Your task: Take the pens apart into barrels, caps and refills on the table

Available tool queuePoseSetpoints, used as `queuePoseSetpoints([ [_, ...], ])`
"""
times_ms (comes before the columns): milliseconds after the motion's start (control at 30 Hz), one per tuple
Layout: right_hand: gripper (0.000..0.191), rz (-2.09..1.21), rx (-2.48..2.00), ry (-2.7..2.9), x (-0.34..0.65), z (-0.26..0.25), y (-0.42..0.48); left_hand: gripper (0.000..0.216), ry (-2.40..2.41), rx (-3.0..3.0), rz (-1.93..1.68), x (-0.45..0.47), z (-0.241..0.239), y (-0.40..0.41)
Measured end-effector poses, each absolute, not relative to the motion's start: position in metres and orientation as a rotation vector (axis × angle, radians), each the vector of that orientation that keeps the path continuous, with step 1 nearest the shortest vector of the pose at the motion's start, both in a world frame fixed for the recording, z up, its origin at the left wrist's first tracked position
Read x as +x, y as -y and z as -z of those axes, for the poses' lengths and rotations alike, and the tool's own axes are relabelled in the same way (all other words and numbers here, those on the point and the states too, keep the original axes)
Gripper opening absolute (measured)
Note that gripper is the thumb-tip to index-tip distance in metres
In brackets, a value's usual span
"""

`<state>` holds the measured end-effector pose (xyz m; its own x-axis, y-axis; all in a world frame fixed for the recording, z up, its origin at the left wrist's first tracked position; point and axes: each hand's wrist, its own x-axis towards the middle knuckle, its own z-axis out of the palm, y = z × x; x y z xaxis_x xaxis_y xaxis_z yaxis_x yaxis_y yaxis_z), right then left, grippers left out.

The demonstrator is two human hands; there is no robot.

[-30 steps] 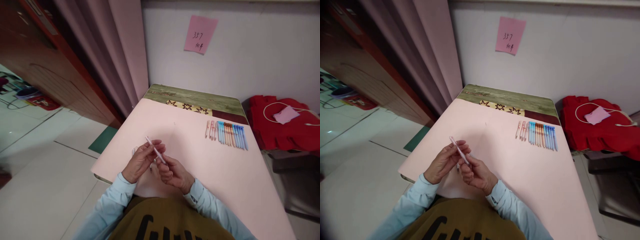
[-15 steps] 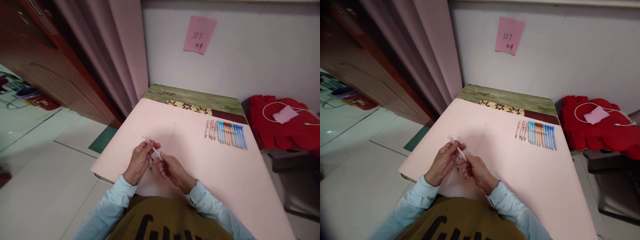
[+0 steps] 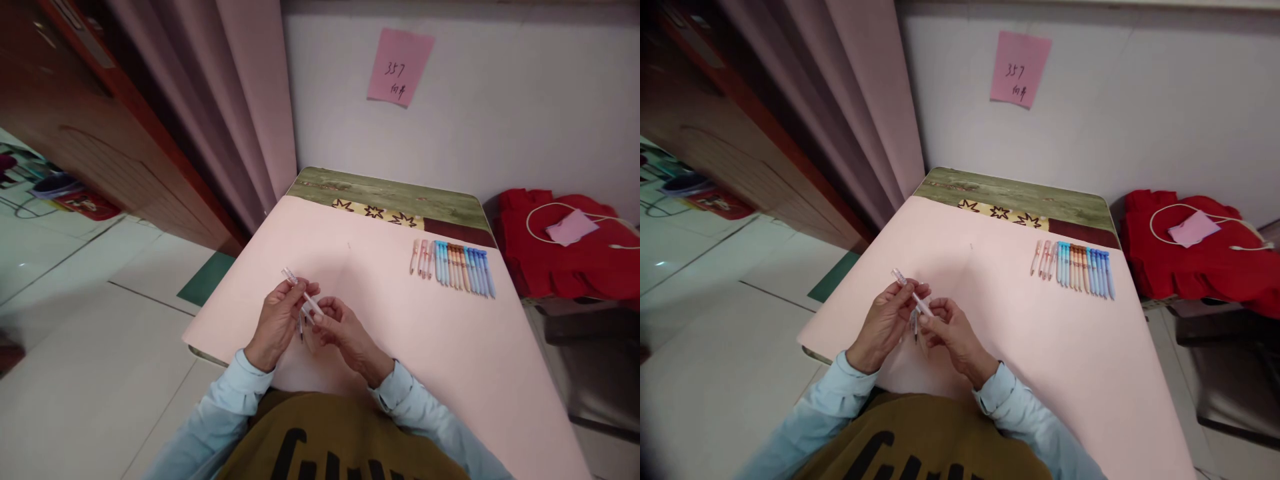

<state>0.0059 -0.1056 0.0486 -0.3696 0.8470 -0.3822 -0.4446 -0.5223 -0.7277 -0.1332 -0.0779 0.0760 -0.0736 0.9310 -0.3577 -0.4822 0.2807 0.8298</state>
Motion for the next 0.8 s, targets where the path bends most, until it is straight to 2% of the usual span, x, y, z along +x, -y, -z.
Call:
queuePoseSetpoints([
  [133,0.051,-2.059,-0.963,0.693,0.0037,-0.049,0.1053,0.029,-1.084,0.511,-1.229,-0.1329,-0.076,0.0792],
  [267,0.042,-1.922,-0.953,0.703,0.0035,-0.0476,0.1062,0.031,-1.092,0.504,-1.3,-0.1331,-0.0759,0.0788],
  [500,0.059,-2.053,-1.014,0.687,0.0034,-0.0477,0.1071,0.033,-1.105,0.513,-1.283,-0.1322,-0.0798,0.0792],
  [633,0.043,-1.87,-0.995,0.725,0.003,-0.0465,0.1091,0.031,-1.101,0.504,-1.33,-0.1313,-0.0782,0.0807],
  [800,0.053,-1.997,-1.013,0.684,0.0048,-0.0443,0.1104,0.033,-1.087,0.503,-1.284,-0.1308,-0.0795,0.0824],
])
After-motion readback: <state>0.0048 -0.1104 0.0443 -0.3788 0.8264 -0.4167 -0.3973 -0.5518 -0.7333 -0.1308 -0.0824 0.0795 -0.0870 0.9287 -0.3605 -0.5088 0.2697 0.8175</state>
